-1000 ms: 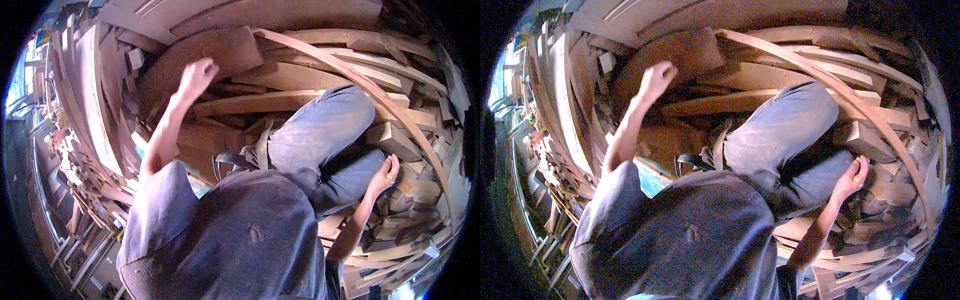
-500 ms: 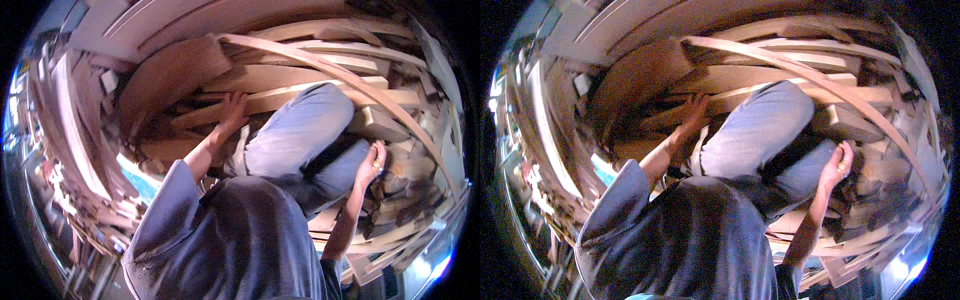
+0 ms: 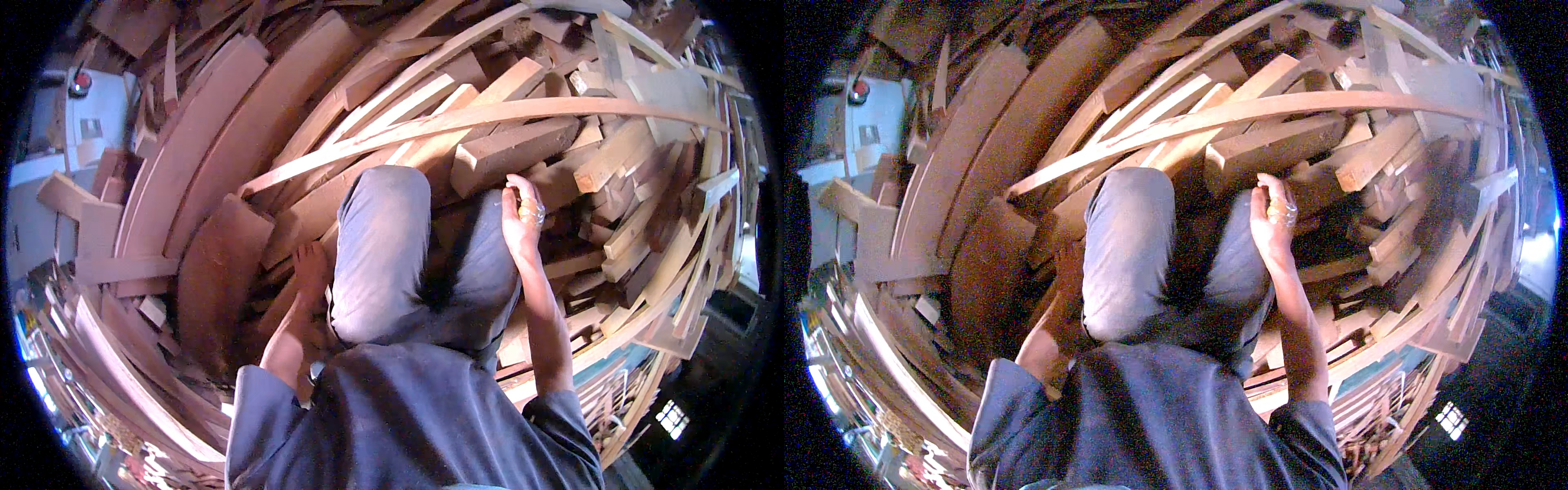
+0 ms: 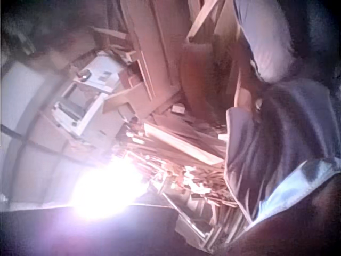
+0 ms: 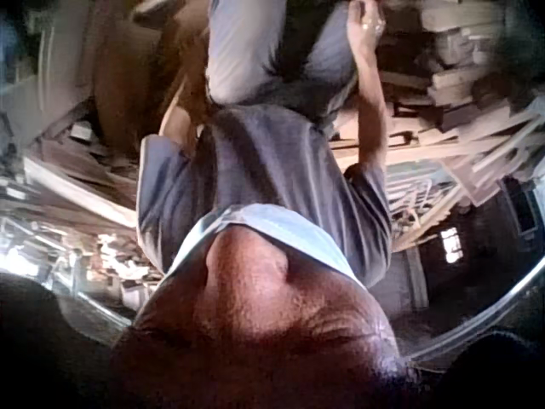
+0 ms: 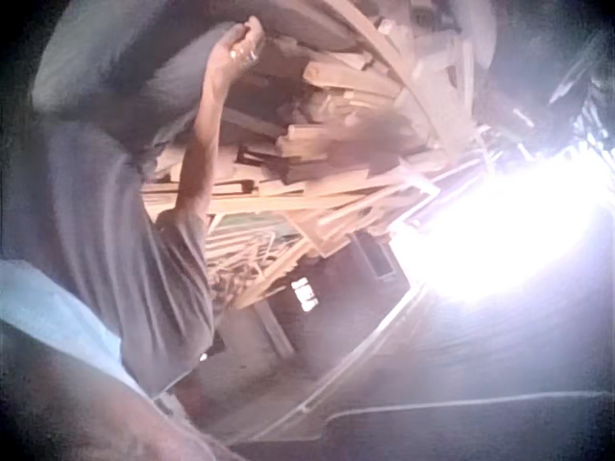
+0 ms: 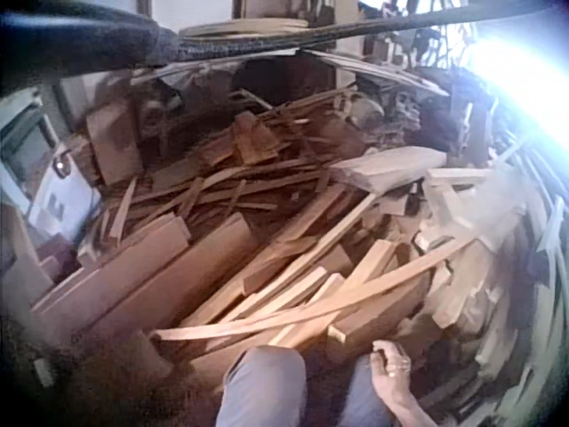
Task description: The person sorts through a pile of wood planks by hand, picking up and setting aside individual pieces of wood, then stands up to rub their hands before returning to move more wood planks from the pile.
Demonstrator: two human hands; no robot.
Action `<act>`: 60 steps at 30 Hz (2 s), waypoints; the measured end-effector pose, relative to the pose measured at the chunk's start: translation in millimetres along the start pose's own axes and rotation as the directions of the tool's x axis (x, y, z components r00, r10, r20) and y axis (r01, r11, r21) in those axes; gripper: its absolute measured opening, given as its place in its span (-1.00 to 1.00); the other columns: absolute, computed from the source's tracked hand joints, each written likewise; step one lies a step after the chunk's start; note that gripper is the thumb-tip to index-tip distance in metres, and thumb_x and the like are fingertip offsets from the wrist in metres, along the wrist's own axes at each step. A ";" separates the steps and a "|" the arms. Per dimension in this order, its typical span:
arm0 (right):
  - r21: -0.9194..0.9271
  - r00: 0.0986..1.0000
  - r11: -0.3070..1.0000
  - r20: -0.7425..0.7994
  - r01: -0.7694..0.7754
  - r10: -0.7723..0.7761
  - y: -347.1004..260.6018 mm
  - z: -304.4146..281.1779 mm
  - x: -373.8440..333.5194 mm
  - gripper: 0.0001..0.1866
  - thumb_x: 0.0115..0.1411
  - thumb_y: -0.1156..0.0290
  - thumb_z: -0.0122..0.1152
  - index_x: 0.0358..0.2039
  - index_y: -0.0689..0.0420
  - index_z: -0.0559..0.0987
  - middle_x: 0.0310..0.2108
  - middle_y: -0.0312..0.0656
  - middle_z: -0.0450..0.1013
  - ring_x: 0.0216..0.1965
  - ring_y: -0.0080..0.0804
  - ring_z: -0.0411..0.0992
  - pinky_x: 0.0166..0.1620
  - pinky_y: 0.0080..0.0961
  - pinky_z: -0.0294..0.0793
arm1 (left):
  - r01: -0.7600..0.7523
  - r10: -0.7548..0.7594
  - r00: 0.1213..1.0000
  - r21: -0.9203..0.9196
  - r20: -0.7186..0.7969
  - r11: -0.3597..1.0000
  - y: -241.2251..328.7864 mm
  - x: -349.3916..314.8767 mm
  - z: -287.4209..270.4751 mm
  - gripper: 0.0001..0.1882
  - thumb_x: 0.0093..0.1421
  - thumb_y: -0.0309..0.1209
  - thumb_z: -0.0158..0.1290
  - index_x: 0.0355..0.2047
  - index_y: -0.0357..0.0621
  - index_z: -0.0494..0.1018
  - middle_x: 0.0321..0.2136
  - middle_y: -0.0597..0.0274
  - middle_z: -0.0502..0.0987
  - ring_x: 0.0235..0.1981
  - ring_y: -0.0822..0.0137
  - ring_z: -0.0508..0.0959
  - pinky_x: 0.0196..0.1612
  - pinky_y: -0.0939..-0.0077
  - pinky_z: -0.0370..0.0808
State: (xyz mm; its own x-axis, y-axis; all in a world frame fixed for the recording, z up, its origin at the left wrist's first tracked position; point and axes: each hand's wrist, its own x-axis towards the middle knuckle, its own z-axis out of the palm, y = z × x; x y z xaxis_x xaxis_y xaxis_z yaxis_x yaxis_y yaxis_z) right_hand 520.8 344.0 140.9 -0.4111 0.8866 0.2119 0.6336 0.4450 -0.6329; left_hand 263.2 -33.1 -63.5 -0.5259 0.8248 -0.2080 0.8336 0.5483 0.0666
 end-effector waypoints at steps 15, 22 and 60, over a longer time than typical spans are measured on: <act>0.132 1.000 0.991 -0.019 -0.018 0.021 2.8 -7.4 -2.2 -0.72 0.25 0.60 0.23 -0.03 0.15 0.58 -0.24 -0.07 0.57 -0.22 -0.16 0.55 -0.10 -0.27 0.55 | -0.238 0.237 0.971 0.009 0.035 0.971 -81.5 72.4 -219.7 -0.51 0.05 -0.40 0.30 -0.04 -0.27 0.39 -0.09 -0.13 0.47 0.02 -0.19 0.51 0.03 0.01 0.57; 0.135 0.985 0.981 -0.116 0.139 -0.124 8.3 -2.0 4.0 -0.74 0.23 0.60 0.25 -0.06 0.14 0.57 -0.26 -0.02 0.57 -0.27 -0.08 0.54 -0.18 -0.22 0.54 | -0.293 0.273 0.954 0.181 0.127 0.939 -72.8 107.8 -451.3 -0.35 -0.20 -0.61 0.26 0.00 -0.23 0.41 -0.04 -0.09 0.49 0.00 -0.22 0.53 0.12 0.05 0.52; 0.110 0.942 0.992 -0.335 0.067 -0.027 -0.1 -52.3 -106.5 -0.73 0.17 0.53 0.26 -0.09 0.14 0.56 -0.23 -0.02 0.57 -0.19 0.05 0.54 -0.10 -0.07 0.54 | -0.973 0.699 0.157 -0.231 -0.698 -0.012 574.6 247.9 -684.8 -0.38 0.31 -0.09 0.20 0.09 -0.46 0.42 -0.10 0.00 0.61 -0.07 0.27 0.57 0.06 0.38 0.52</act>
State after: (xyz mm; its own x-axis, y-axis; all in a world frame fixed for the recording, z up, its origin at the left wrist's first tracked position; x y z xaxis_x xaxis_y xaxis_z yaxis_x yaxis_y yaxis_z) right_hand 598.8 256.2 157.3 -0.1844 0.8653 0.4660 0.5284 0.4871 -0.6953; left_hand 496.2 581.2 591.4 0.3818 0.6094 0.6949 0.4629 -0.7768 0.4269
